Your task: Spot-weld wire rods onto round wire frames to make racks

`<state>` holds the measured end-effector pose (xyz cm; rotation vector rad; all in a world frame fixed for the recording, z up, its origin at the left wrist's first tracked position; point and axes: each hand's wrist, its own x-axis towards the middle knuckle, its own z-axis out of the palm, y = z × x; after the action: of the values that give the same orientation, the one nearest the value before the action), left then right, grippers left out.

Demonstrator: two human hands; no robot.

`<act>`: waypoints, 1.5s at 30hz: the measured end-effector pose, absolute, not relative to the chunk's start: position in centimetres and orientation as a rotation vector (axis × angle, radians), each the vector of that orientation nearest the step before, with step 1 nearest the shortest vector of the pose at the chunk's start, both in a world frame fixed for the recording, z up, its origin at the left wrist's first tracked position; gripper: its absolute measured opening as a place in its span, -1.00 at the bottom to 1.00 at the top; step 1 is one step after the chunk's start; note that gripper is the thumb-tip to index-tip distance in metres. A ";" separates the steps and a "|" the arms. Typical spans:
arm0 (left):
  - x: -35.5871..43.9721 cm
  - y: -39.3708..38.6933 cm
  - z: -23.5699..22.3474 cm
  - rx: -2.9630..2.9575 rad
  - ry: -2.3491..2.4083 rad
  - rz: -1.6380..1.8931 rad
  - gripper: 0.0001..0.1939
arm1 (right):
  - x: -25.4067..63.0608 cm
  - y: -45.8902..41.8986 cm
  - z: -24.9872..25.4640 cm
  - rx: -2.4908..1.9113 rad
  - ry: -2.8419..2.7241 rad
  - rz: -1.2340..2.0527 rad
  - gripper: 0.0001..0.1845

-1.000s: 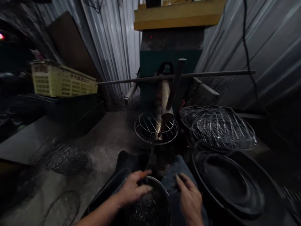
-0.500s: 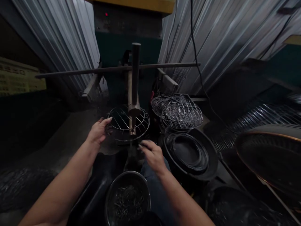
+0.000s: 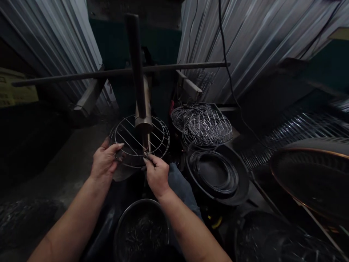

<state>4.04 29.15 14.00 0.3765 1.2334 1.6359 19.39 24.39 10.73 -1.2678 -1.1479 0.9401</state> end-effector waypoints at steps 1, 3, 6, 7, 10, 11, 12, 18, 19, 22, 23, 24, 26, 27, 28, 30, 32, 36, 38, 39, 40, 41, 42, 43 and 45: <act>4.1 29.3 13.9 0.365 1.230 1.619 -0.21 | 19.4 24.4 10.8 -1.264 -1.146 0.915 -0.74; 4.1 29.4 13.8 0.357 1.216 1.592 -0.23 | 19.4 24.4 10.6 -1.255 -1.155 0.859 -0.75; 4.3 29.3 13.7 0.366 1.201 1.577 -0.27 | 19.6 24.1 9.9 -1.232 -1.164 0.787 -0.77; 4.3 29.2 13.8 0.368 1.200 1.575 -0.27 | 19.6 24.0 9.7 -1.223 -1.170 0.769 -0.78; 4.5 29.0 14.2 0.364 1.198 1.575 -0.29 | 19.8 23.8 9.5 -1.207 -1.200 0.712 -0.81; 4.5 29.0 14.3 0.373 1.195 1.574 -0.31 | 19.8 23.7 9.6 -1.203 -1.212 0.690 -0.82; 4.4 29.0 14.4 0.391 1.194 1.573 -0.33 | 19.8 23.7 9.7 -1.196 -1.223 0.667 -0.83; 4.1 29.7 14.3 0.420 1.205 1.538 -0.38 | 19.6 24.2 9.8 -1.159 -1.249 0.559 -0.87; 4.0 29.9 14.3 0.405 1.201 1.541 -0.37 | 19.6 24.3 9.8 -1.164 -1.248 0.555 -0.88; 4.1 30.2 14.3 0.375 1.204 1.549 -0.35 | 19.6 24.5 9.7 -1.173 -1.257 0.548 -0.87; 4.1 30.3 14.3 0.374 1.207 1.549 -0.34 | 19.6 24.6 9.7 -1.173 -1.265 0.533 -0.87; 4.1 30.4 14.2 0.376 1.210 1.544 -0.34 | 19.6 24.7 9.7 -1.169 -1.272 0.516 -0.86; 4.0 30.7 14.1 0.382 1.215 1.535 -0.34 | 19.6 24.8 9.7 -1.163 -1.285 0.488 -0.87; 3.9 30.8 14.0 0.381 1.218 1.532 -0.34 | 19.6 24.8 9.7 -1.162 -1.290 0.486 -0.87; 3.9 30.9 13.9 0.380 1.220 1.530 -0.34 | 19.6 24.9 9.7 -1.163 -1.291 0.493 -0.87; 3.7 31.3 13.8 0.374 1.226 1.520 -0.36 | 19.5 25.0 9.6 -1.169 -1.284 0.515 -0.86; 3.6 31.7 13.7 0.374 1.229 1.500 -0.40 | 19.4 25.3 9.6 -1.180 -1.270 0.540 -0.85; 3.5 32.5 13.8 0.385 1.225 1.497 -0.46 | 19.2 25.8 9.9 -1.215 -1.235 0.588 -0.83; 3.6 32.7 13.8 0.386 1.229 1.501 -0.49 | 19.1 26.1 10.0 -1.223 -1.213 0.619 -0.83; 3.7 32.8 13.9 0.384 1.234 1.498 -0.50 | 19.1 26.2 10.0 -1.224 -1.205 0.634 -0.83; 3.7 32.8 13.9 0.379 1.241 1.496 -0.51 | 19.0 26.2 10.0 -1.224 -1.200 0.647 -0.83; 3.8 32.9 13.9 0.374 1.248 1.494 -0.51 | 19.0 26.3 10.0 -1.226 -1.195 0.655 -0.83; 3.9 32.9 13.9 0.368 1.254 1.491 -0.51 | 18.9 26.3 9.9 -1.229 -1.193 0.661 -0.83; 3.9 32.9 13.9 0.365 1.257 1.488 -0.50 | 18.9 26.3 9.9 -1.233 -1.191 0.661 -0.84; 3.8 32.9 13.8 0.365 1.262 1.488 -0.49 | 18.9 26.2 9.9 -1.234 -1.178 0.663 -0.84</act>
<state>3.84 32.94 13.75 0.3653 1.2616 1.4883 18.94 26.20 9.86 -1.2337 -1.1775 0.6626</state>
